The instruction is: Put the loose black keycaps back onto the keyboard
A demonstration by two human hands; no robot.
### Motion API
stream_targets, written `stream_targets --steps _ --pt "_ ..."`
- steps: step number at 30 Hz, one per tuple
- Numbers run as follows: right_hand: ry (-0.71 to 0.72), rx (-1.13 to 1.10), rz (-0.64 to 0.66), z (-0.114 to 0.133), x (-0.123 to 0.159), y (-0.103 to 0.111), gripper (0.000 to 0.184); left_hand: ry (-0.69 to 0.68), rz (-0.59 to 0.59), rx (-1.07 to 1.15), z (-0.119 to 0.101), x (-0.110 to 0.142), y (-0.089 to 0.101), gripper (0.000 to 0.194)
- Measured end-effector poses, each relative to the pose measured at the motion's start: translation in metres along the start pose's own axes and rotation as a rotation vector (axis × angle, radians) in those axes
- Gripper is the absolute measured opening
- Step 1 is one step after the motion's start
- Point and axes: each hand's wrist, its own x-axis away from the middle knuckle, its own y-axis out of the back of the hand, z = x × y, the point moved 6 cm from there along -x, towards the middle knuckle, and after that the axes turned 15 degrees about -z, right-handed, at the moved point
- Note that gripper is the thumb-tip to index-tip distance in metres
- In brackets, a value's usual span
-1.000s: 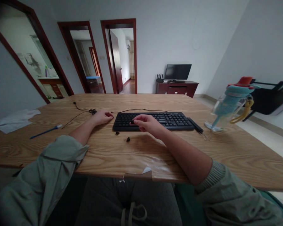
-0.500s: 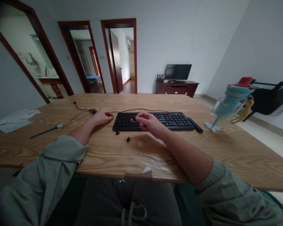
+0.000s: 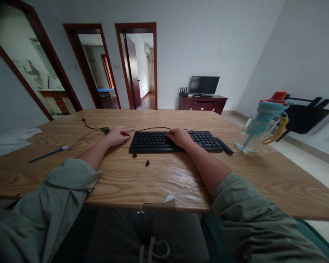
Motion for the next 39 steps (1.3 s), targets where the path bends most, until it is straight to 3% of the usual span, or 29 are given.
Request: stream_targets --steps 5,16,39 --pt "0.118 0.154 0.078 0.010 0.003 0.000 0.033 0.006 0.006 -0.002 0.000 0.000 -0.001 0.026" --pt "0.203 0.269 0.123 0.014 0.007 0.000 0.031 0.018 -0.002 -0.005 0.000 0.000 -0.001 0.025" --pt "0.213 0.181 0.102 0.011 0.007 0.003 0.032 0.028 0.006 0.017 -0.001 0.000 -0.001 0.026"
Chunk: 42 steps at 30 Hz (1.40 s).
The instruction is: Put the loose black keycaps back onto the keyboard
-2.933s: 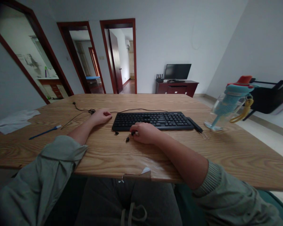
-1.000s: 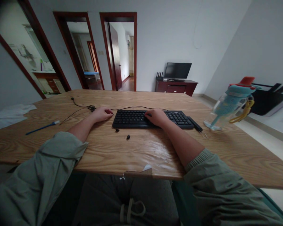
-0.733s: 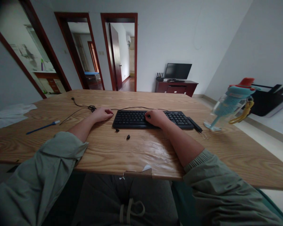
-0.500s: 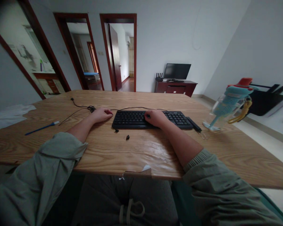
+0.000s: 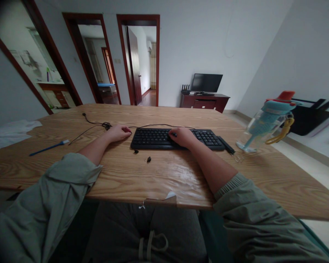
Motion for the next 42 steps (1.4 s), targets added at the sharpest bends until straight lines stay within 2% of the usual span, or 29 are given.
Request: stream_targets --steps 15,25,35,38,42 --pt "-0.035 -0.024 0.086 -0.004 0.001 -0.002 0.036 0.015 0.019 0.014 -0.001 0.001 0.000 0.024" --pt "-0.018 0.135 0.062 0.010 0.002 -0.001 0.037 0.002 -0.007 -0.003 -0.002 0.002 0.000 0.025" --pt "-0.046 0.112 0.065 0.016 0.006 -0.008 0.036 0.003 -0.051 -0.043 -0.008 0.005 0.000 0.028" --pt "-0.074 0.099 0.033 0.019 0.008 -0.005 0.035 0.006 -0.052 -0.059 -0.006 0.005 -0.001 0.032" --pt "-0.127 0.065 -0.120 0.012 0.009 0.011 0.035 -0.016 -0.002 -0.072 -0.005 0.005 -0.002 0.029"
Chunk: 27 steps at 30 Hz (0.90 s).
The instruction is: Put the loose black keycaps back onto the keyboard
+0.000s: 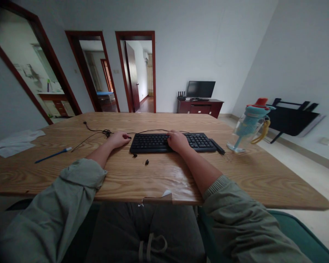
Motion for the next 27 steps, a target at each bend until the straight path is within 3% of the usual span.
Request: stream_targets --steps 2,7,13,24,27 --pt "-0.042 -0.004 -0.032 -0.008 0.000 0.005 0.034 0.019 -0.019 0.004 0.001 0.000 0.003 0.027" --pt "-0.001 -0.048 0.067 -0.013 0.000 -0.001 0.033 0.072 -0.162 0.087 -0.006 0.000 0.015 0.026" --pt "0.053 -0.068 0.136 -0.005 0.001 -0.012 0.038 -0.038 -0.235 0.216 -0.034 0.002 0.021 0.025" --pt "0.101 -0.073 0.127 0.003 0.001 -0.009 0.035 -0.125 -0.168 0.506 -0.097 0.021 0.018 0.034" --pt "0.104 -0.125 0.043 0.009 -0.001 -0.001 0.034 -0.138 -0.131 0.543 -0.110 0.025 0.015 0.035"
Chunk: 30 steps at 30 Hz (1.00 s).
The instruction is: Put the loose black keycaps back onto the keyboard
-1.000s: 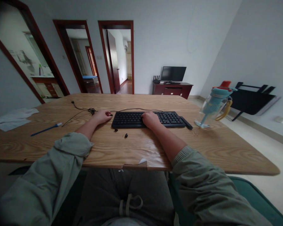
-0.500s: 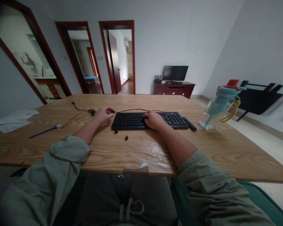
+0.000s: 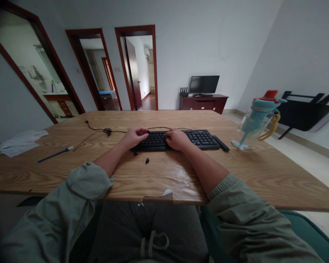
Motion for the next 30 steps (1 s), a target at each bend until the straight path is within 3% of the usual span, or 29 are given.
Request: stream_targets --steps 4,6,10,17,22,30 --pt "0.030 -0.155 -0.221 0.018 -0.002 0.016 0.038 0.001 0.068 0.073 -0.009 0.002 -0.015 0.036" --pt "0.075 -0.226 -0.264 0.028 -0.001 0.019 0.040 -0.014 0.094 0.144 -0.014 0.002 -0.023 0.035" --pt "0.134 -0.295 -0.251 0.037 0.000 0.019 0.038 0.019 0.087 0.284 -0.019 0.001 -0.033 0.030" --pt "-0.056 -0.386 -0.290 0.022 -0.002 0.019 0.027 0.166 0.049 0.515 -0.015 0.001 -0.036 0.033" --pt "-0.098 -0.474 -0.316 0.019 -0.002 0.017 0.018 0.133 0.048 0.490 -0.015 0.002 -0.035 0.033" --pt "-0.105 -0.401 -0.325 0.021 -0.001 0.020 0.016 0.101 0.002 0.349 -0.021 0.005 -0.028 0.031"
